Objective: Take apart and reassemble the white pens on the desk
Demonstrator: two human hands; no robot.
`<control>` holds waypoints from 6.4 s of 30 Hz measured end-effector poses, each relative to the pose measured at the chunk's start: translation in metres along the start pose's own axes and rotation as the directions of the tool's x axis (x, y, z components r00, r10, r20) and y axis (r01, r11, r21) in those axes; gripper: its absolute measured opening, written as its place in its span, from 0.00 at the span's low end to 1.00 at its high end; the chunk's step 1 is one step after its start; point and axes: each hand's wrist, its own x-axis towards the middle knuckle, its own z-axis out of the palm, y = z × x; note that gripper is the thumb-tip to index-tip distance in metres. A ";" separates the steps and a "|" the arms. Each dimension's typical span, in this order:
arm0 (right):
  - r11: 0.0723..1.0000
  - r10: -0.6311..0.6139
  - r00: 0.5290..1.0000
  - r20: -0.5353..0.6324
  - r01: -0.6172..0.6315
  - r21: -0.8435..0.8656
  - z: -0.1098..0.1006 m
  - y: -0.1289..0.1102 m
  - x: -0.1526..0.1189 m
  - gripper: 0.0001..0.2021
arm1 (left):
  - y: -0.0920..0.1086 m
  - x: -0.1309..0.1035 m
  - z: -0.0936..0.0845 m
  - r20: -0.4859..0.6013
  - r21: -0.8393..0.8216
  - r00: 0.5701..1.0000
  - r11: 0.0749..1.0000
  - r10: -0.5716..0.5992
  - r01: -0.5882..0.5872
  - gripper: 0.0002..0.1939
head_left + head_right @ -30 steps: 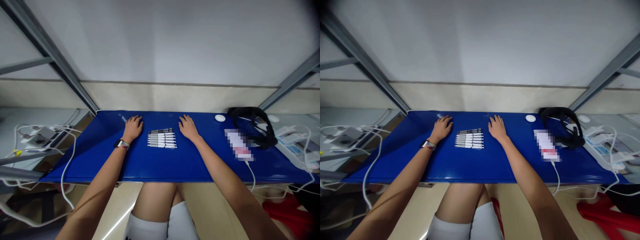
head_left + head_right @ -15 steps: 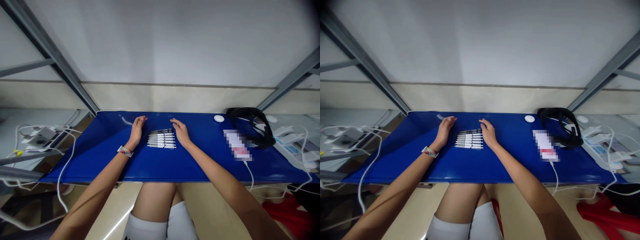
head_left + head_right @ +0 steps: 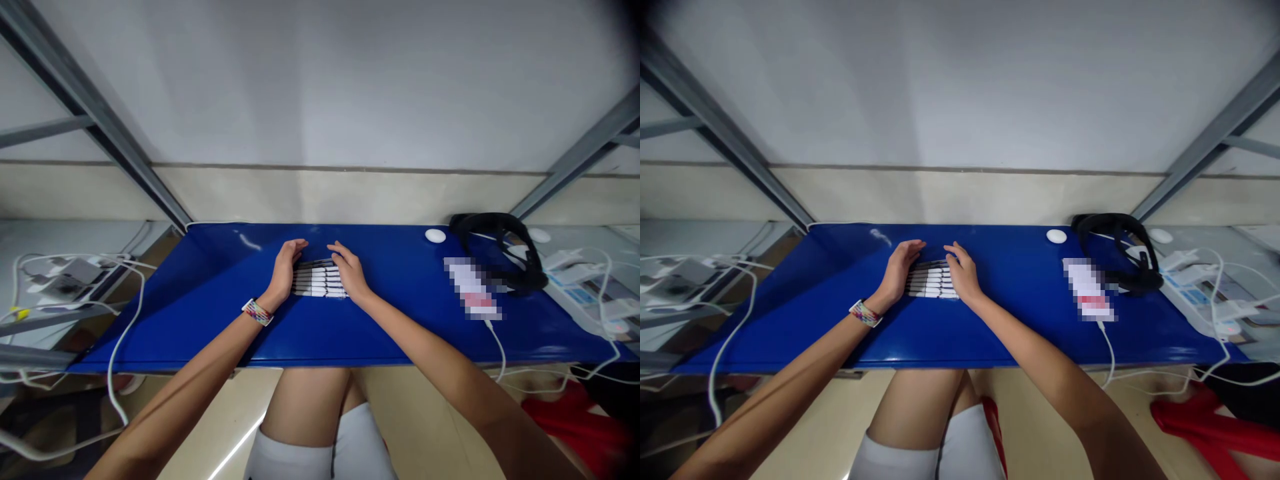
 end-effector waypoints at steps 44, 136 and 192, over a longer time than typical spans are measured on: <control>0.933 -0.121 0.983 0.141 0.161 -0.321 0.000 -0.020 -0.012 0.13 | 0.011 -0.024 -0.006 -0.017 0.163 0.999 0.986 0.045 -0.041 0.15; 0.856 0.150 0.989 -0.011 -0.124 0.503 -0.049 0.003 0.064 0.10 | 0.005 0.051 -0.043 0.071 0.173 0.993 0.979 0.096 -0.107 0.15; 0.929 0.065 0.975 0.214 -0.138 0.343 -0.038 0.004 0.055 0.16 | 0.021 0.038 -0.031 0.244 0.440 0.965 0.875 0.099 -0.201 0.27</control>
